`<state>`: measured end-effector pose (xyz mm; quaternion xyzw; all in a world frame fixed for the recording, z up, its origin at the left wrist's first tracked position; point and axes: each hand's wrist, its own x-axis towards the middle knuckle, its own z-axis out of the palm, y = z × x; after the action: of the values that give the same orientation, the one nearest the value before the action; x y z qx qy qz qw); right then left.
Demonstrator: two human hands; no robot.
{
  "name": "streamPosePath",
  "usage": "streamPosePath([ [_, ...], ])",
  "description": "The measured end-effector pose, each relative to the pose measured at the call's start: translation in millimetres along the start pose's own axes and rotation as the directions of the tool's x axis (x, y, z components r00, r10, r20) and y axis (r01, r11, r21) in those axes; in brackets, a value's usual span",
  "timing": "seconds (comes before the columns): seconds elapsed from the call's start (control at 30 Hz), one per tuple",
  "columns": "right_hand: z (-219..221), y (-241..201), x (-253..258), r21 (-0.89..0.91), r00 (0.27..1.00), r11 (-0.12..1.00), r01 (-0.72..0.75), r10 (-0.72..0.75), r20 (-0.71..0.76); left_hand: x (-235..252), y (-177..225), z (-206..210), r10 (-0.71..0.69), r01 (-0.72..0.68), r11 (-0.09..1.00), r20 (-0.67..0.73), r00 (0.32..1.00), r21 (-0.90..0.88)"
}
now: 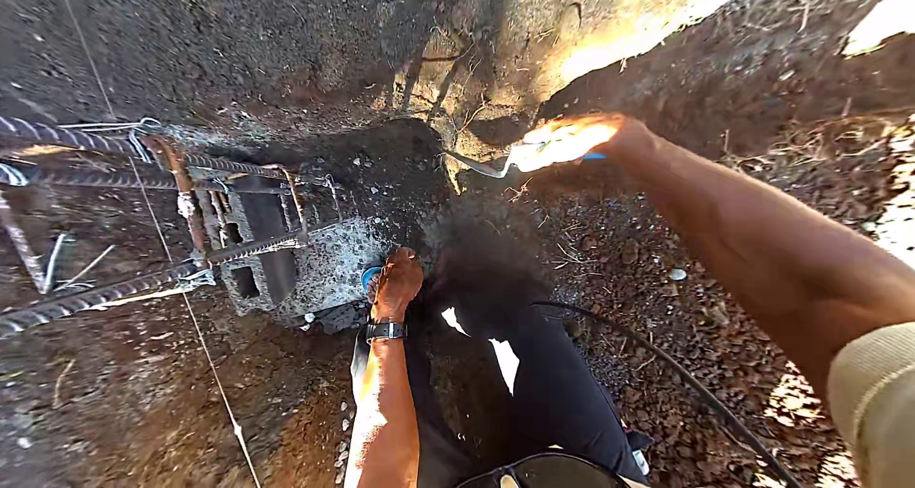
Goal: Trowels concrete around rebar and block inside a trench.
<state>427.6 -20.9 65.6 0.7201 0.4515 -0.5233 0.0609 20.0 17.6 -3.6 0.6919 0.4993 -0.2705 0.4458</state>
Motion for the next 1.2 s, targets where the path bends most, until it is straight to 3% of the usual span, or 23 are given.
streamPosePath([
  [0.17,14,45,30,0.127,0.980,0.972,-0.198,0.197,0.016,3,1,1,-0.011,0.011,1.000,-0.001,1.000,0.027],
  [0.4,-20,144,-33,0.113,0.927,0.931,-0.347,0.359,-0.111,3,3,1,-0.015,0.016,0.999,-0.004,1.000,0.034],
  [0.63,-54,202,-111,0.219,0.762,0.795,-0.565,0.605,-0.230,-3,-4,-2,0.002,-0.002,1.000,0.007,1.000,0.005],
  [0.7,-52,197,-123,0.195,0.770,0.802,-0.564,0.597,-0.225,-3,-2,-4,0.006,-0.006,1.000,0.010,1.000,0.009],
  [0.77,-40,177,-120,0.076,0.846,0.865,-0.496,0.501,-0.184,-3,0,-1,0.008,-0.008,1.000,0.021,1.000,0.018],
  [0.87,-17,123,-88,-0.094,0.948,0.947,-0.308,0.297,-0.114,-2,4,2,0.013,-0.014,1.000,0.029,0.999,0.020],
  [0.97,-4,103,-37,-0.143,0.991,0.981,-0.132,0.127,-0.046,-1,3,1,0.009,-0.009,1.000,0.017,1.000,0.001],
  [1.1,-17,130,-18,-0.169,0.979,0.965,-0.201,0.205,0.007,0,5,-1,-0.005,0.005,1.000,0.011,1.000,0.029],
  [1.2,-42,190,-56,-0.123,0.924,0.919,-0.376,0.362,-0.124,2,6,-2,-0.005,0.005,0.999,0.012,1.000,0.037],
])
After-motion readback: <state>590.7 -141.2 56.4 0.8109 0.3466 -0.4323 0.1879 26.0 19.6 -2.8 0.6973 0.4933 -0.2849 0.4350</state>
